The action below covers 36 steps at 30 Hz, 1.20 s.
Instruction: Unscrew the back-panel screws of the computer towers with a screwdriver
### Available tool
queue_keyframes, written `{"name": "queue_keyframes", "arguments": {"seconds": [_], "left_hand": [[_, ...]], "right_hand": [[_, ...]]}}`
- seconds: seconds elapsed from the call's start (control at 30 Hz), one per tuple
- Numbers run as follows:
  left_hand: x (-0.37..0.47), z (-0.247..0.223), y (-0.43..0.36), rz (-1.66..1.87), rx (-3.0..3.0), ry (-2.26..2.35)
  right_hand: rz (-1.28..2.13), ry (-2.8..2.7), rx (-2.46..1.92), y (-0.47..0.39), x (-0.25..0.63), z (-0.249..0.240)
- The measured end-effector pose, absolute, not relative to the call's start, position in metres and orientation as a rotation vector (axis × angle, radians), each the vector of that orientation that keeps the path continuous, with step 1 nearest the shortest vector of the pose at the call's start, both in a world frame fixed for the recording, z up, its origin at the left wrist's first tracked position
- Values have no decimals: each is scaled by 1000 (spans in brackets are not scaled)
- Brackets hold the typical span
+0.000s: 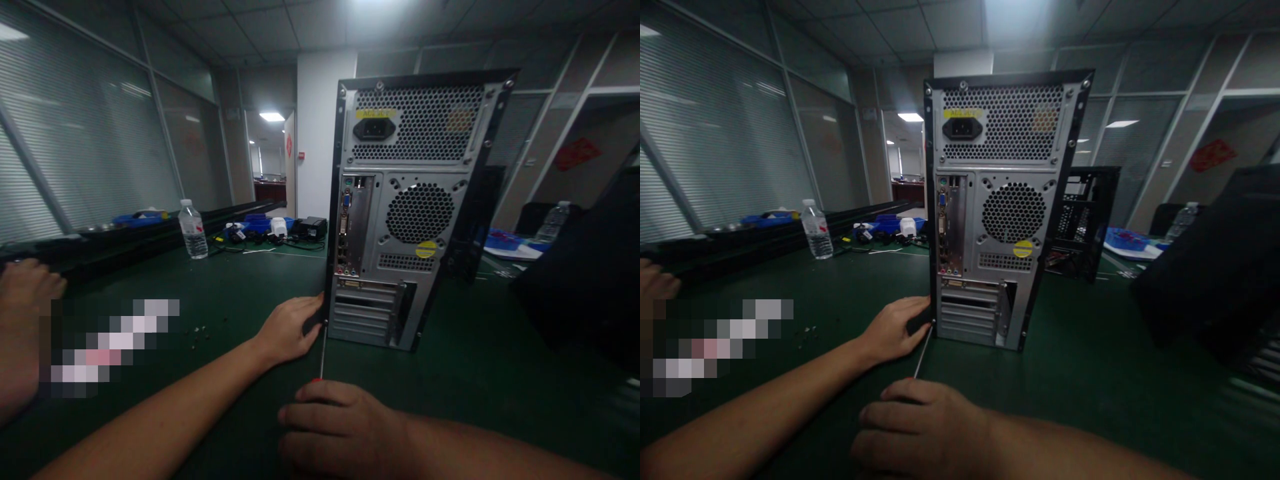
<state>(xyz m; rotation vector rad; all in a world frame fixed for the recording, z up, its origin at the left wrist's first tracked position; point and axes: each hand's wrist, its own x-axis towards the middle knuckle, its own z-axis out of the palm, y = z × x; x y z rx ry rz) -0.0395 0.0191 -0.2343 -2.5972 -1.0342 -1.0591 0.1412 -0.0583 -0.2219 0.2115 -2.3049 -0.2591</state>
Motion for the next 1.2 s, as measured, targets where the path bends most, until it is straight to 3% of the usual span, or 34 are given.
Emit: {"name": "queue_keyframes", "arguments": {"seconds": [0.27,0.6,0.8,1.2], "left_hand": [[-40,-220,10,-949,-2482,-984],[-33,-215,6,-945,-2346,-508],[-33,-216,7,-941,-2308,-407],[-19,-210,-8,-897,-2398,-103]], "right_hand": [[53,-2255,150,-60,138,-228],[48,-2131,-67,-65,139,-224],[16,-2318,295,-59,140,-225],[25,-2246,162,-61,143,-246]]}}
